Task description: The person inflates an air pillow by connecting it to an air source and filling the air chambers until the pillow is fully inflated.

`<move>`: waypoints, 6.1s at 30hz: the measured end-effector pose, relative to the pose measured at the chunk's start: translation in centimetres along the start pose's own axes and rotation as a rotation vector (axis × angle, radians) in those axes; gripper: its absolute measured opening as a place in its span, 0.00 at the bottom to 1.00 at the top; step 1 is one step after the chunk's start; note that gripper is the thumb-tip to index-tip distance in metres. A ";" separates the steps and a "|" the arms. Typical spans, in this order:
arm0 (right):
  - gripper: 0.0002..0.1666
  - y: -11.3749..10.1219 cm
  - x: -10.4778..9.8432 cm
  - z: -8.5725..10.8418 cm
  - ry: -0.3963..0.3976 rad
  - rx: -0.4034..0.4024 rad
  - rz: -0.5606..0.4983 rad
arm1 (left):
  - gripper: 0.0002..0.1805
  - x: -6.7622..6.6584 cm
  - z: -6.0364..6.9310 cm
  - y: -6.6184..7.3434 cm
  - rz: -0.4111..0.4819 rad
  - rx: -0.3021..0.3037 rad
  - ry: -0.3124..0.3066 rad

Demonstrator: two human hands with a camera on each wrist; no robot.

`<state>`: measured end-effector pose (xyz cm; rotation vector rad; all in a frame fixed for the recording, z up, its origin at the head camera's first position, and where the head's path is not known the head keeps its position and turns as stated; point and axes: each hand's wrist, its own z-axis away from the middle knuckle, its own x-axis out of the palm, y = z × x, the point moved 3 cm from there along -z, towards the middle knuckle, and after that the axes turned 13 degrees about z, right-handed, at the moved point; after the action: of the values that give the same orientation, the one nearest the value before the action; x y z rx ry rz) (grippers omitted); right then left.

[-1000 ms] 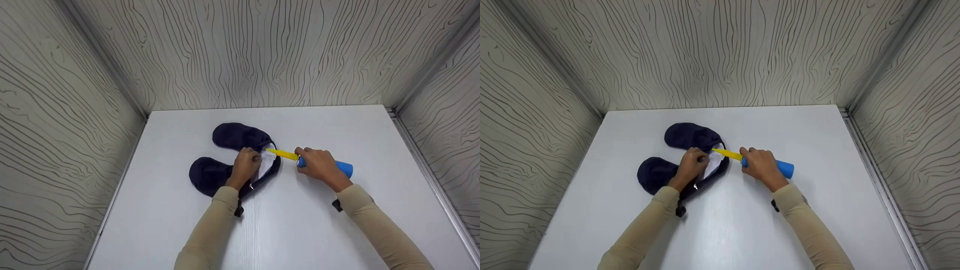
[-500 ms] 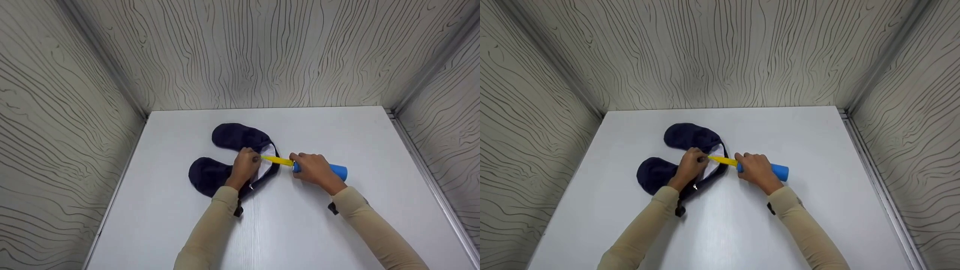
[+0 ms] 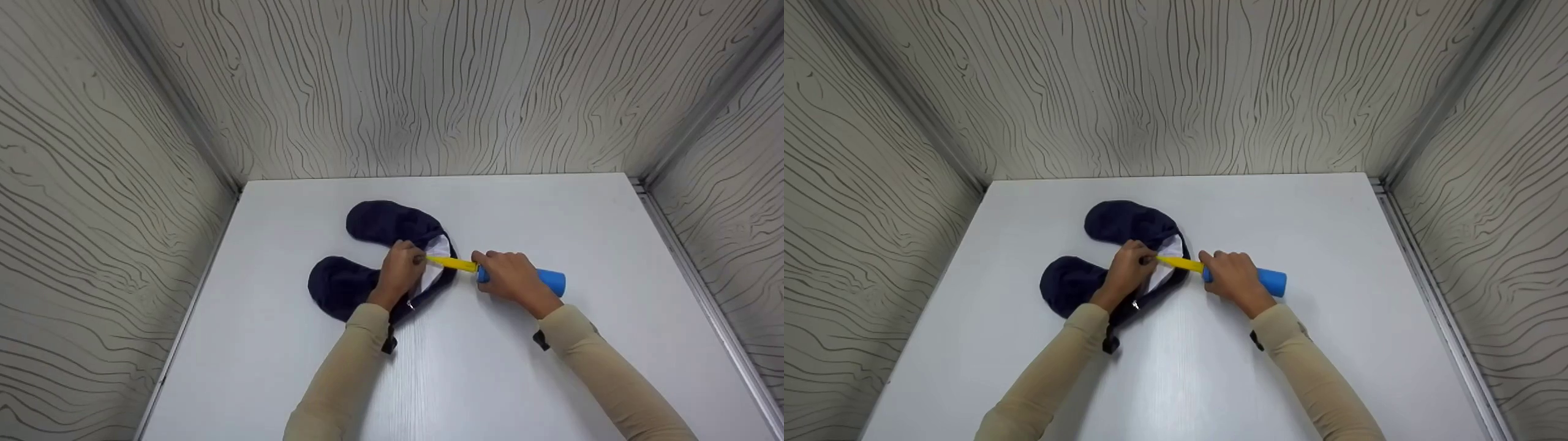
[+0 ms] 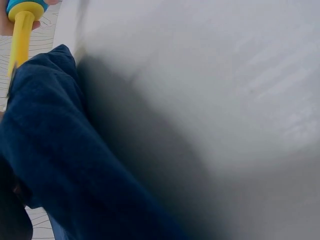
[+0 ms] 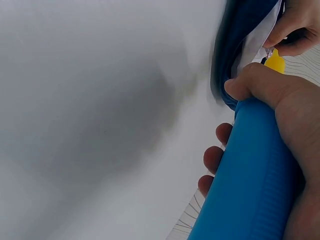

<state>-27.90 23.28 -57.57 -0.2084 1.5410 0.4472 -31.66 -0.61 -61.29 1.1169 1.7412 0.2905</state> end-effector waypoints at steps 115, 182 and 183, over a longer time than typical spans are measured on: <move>0.37 -2.4 -0.6 -2.7 0.166 0.085 -0.003 | 0.12 -3.9 0.6 -1.8 -0.239 0.079 -0.005; 0.41 -0.1 -1.0 -0.6 0.298 0.097 0.082 | 0.22 -0.4 0.4 0.8 -0.514 0.203 -0.256; 0.41 -0.4 -1.0 -0.7 0.297 0.099 0.083 | 0.22 -0.2 0.4 1.0 -0.517 0.205 -0.253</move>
<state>-28.32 22.52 -56.62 -0.1389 1.8640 0.4171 -30.81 -0.36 -60.70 0.7642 1.7835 -0.3387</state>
